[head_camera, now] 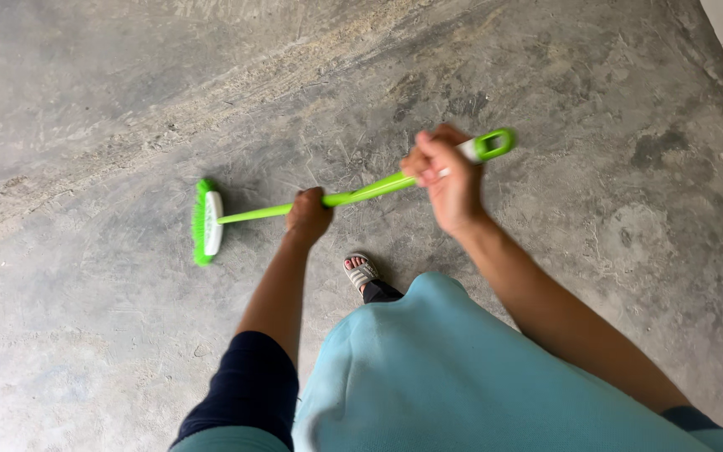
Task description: The person uses a green-handled scrubber to clean a concrete floor by pushing and pulling the head across the surface.
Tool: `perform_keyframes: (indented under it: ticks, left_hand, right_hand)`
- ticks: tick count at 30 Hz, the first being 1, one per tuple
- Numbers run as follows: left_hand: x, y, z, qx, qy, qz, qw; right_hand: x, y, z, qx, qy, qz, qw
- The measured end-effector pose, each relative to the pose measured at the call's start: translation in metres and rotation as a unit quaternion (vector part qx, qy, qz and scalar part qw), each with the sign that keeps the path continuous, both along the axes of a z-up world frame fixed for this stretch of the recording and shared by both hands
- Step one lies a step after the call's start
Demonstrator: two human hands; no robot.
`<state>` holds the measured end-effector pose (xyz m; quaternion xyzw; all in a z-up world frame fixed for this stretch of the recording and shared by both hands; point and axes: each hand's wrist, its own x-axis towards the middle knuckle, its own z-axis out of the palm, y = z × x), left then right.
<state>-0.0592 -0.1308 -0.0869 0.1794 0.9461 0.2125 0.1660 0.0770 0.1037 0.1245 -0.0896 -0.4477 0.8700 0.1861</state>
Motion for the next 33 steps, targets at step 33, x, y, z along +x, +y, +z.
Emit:
perform_keyframes:
  ticks: [33]
  left_hand:
    - [-0.120,0.103,0.103,-0.018,-0.106,-0.108,0.988]
  right_hand:
    - [-0.138,0.070,0.086,0.111,0.099,-0.128,0.981]
